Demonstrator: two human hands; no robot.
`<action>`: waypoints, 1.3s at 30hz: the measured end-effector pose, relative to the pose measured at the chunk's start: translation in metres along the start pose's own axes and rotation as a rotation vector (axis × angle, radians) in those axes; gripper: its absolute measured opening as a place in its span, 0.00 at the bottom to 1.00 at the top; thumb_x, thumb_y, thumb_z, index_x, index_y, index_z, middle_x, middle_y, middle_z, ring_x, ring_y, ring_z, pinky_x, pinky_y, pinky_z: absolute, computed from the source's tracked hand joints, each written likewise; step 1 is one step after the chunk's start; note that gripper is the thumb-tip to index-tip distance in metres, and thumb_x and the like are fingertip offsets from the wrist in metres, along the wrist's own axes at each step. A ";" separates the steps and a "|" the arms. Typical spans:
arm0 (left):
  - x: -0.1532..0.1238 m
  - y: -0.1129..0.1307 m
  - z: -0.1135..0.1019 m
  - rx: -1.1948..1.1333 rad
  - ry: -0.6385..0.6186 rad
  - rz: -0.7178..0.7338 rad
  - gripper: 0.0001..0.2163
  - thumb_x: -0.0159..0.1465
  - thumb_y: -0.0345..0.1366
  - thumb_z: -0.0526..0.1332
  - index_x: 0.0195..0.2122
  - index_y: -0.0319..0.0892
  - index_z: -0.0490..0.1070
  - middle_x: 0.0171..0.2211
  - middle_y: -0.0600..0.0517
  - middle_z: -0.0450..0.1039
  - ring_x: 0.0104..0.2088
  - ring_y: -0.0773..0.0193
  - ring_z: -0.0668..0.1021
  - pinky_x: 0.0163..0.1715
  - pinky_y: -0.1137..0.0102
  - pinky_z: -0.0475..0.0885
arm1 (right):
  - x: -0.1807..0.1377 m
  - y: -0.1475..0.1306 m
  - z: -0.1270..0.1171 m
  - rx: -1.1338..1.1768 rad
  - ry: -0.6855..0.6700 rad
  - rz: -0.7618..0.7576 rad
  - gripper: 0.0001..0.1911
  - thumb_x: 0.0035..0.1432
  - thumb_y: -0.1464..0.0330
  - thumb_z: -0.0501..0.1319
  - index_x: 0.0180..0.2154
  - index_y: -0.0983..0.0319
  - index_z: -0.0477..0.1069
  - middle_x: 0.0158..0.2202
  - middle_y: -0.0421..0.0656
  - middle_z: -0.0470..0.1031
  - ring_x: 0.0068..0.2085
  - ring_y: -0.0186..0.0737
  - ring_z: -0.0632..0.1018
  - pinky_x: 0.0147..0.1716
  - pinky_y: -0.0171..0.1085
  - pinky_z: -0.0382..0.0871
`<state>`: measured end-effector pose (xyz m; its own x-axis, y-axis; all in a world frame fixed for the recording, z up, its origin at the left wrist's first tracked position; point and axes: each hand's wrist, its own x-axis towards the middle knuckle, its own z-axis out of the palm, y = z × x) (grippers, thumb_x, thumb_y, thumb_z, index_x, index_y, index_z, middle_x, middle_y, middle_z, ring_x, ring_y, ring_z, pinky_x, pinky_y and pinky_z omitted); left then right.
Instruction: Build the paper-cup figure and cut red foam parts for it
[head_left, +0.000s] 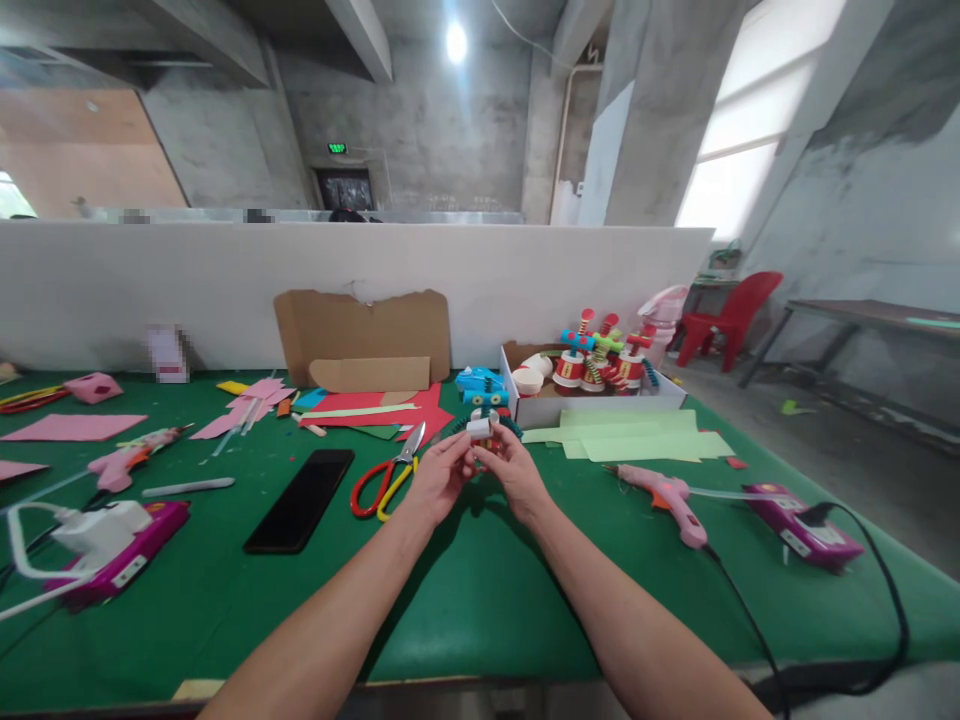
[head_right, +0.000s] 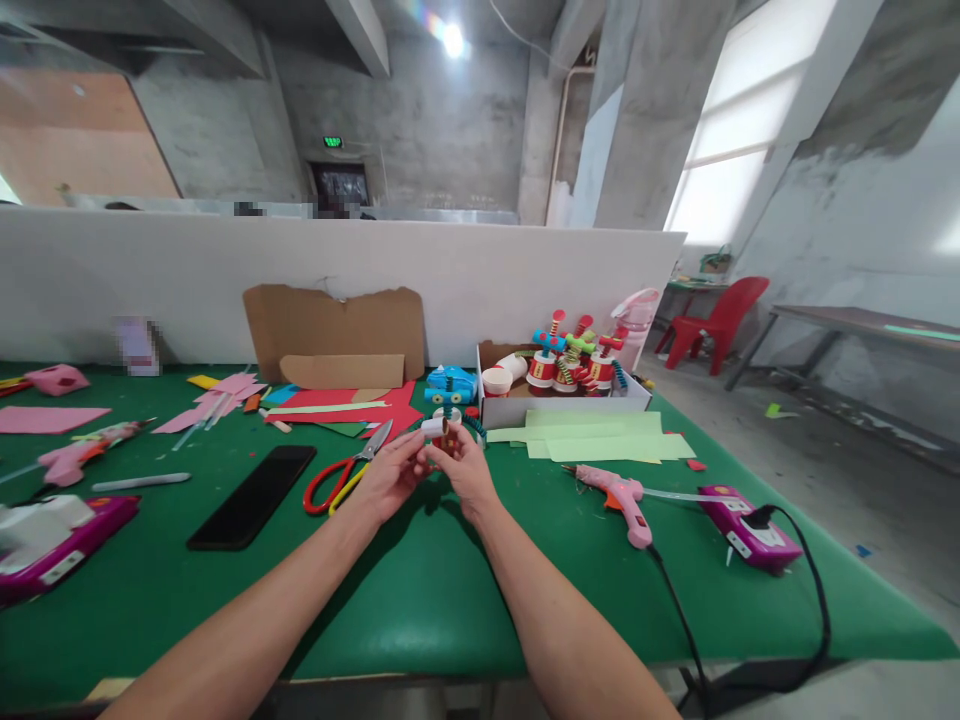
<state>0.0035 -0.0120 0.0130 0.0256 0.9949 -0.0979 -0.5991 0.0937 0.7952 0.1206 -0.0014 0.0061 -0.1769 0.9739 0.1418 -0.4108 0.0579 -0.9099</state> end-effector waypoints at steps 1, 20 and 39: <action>-0.001 -0.001 0.001 -0.002 -0.014 -0.010 0.17 0.45 0.39 0.74 0.33 0.35 0.76 0.16 0.58 0.66 0.17 0.76 0.66 0.19 0.78 0.62 | 0.000 0.001 0.000 0.009 -0.008 -0.007 0.23 0.40 0.65 0.73 0.41 0.57 0.73 0.35 0.39 0.77 0.30 0.32 0.75 0.28 0.32 0.68; -0.005 0.003 0.002 0.243 -0.027 0.142 0.19 0.45 0.42 0.71 0.35 0.36 0.77 0.17 0.56 0.69 0.18 0.73 0.69 0.17 0.78 0.60 | 0.009 -0.014 -0.016 -0.039 0.077 -0.061 0.21 0.37 0.61 0.73 0.36 0.59 0.73 0.34 0.39 0.78 0.34 0.37 0.76 0.31 0.34 0.68; -0.030 0.094 -0.040 2.156 0.079 0.120 0.15 0.64 0.42 0.50 0.38 0.40 0.74 0.38 0.40 0.78 0.39 0.49 0.78 0.31 0.67 0.65 | 0.007 -0.024 -0.016 0.184 -0.032 0.209 0.14 0.44 0.61 0.71 0.33 0.60 0.73 0.29 0.39 0.79 0.29 0.34 0.77 0.36 0.35 0.71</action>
<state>-0.0853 -0.0347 0.0667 0.0084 0.9998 0.0177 0.9984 -0.0094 0.0560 0.1433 0.0070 0.0228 -0.3017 0.9530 -0.0267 -0.5174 -0.1872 -0.8350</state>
